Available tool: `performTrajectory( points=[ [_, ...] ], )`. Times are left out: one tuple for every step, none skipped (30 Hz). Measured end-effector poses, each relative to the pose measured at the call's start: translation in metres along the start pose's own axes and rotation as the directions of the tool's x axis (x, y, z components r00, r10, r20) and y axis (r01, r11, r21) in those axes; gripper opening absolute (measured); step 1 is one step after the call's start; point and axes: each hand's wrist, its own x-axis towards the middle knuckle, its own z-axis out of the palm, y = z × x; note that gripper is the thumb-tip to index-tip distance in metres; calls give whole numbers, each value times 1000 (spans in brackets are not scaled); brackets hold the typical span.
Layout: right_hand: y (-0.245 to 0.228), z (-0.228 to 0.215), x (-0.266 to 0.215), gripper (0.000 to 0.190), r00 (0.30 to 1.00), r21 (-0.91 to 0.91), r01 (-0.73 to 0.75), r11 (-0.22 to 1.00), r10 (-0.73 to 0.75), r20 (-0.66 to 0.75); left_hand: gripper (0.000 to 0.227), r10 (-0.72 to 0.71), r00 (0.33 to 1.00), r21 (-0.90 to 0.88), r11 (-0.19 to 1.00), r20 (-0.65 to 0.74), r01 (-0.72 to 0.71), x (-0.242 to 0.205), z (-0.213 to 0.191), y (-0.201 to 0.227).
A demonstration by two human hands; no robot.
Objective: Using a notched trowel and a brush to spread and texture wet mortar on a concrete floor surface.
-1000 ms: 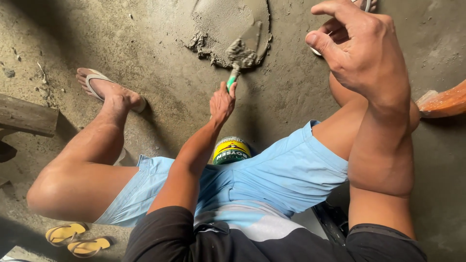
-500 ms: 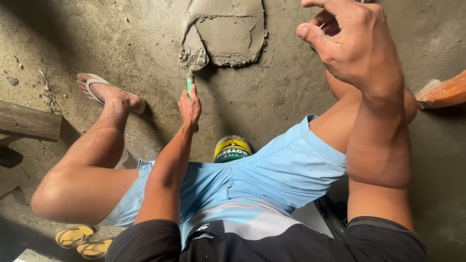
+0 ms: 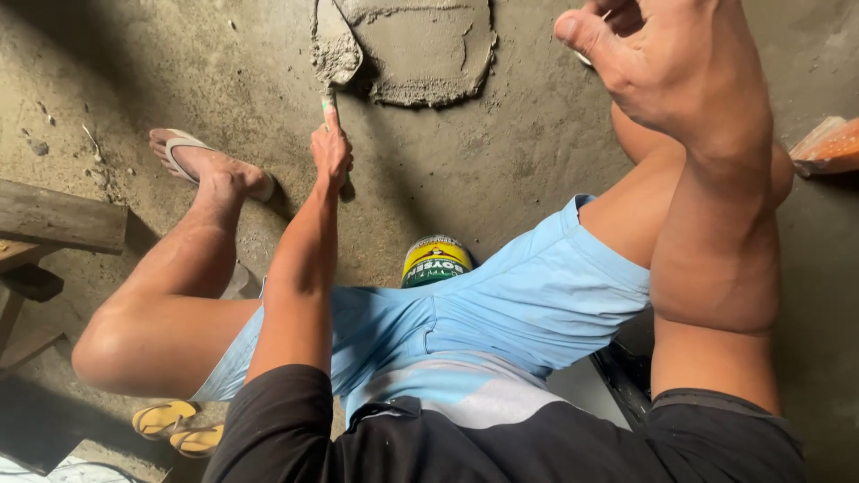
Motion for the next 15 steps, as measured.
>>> performTrajectory(
  points=[
    [-1,1,-2,15,1000,2,-6,1000,6,3,59,-5,1000,3,1000,3,5,-2,11,-13],
    [-2,1,-1,15,1000,-15,-10,1000,10,6,53,-24,1000,-29,999,18,25,-1,20,-22],
    [-4,2,1,16,1000,-32,-15,999,15,9,48,-43,999,-62,997,33,45,1,28,-31],
    [-4,3,3,16,1000,-25,-3,1000,4,15,48,-47,999,-67,997,20,48,-7,37,-40],
    [-5,5,4,16,1000,-34,7,999,-6,21,59,36,999,94,995,38,-40,-15,46,-49],
    [-6,5,4,15,999,-47,16,999,-15,29,73,113,991,248,960,73,-128,-24,59,-59],
    [-5,9,4,15,999,-44,27,999,-25,37,73,109,992,242,963,63,-121,-40,66,-64],
    [-5,10,5,17,999,-84,43,996,-41,25,62,81,989,175,979,121,-101,-53,77,-65],
    [-4,11,6,18,998,-123,59,991,-58,13,53,57,982,108,991,181,-78,-66,89,-65],
    [-4,11,6,18,998,-129,68,989,-67,16,53,61,982,98,992,178,-80,-83,80,-56],
    [-4,11,7,17,997,-136,74,988,-71,29,60,62,972,162,982,227,-101,-100,72,-48],
    [-4,10,9,17,996,-143,86,986,-81,39,69,66,960,222,967,272,-129,-115,63,-38],
    [-8,8,10,17,995,-149,100,984,-96,38,69,76,961,211,968,264,-134,-118,57,-33],
    [-11,7,10,20,994,-116,109,987,-105,37,68,72,957,219,966,282,-137,-122,51,-31],
    [-13,6,11,29,993,-84,117,990,-115,37,68,67,951,227,964,300,-139,-126,46,-28]
  ],
)
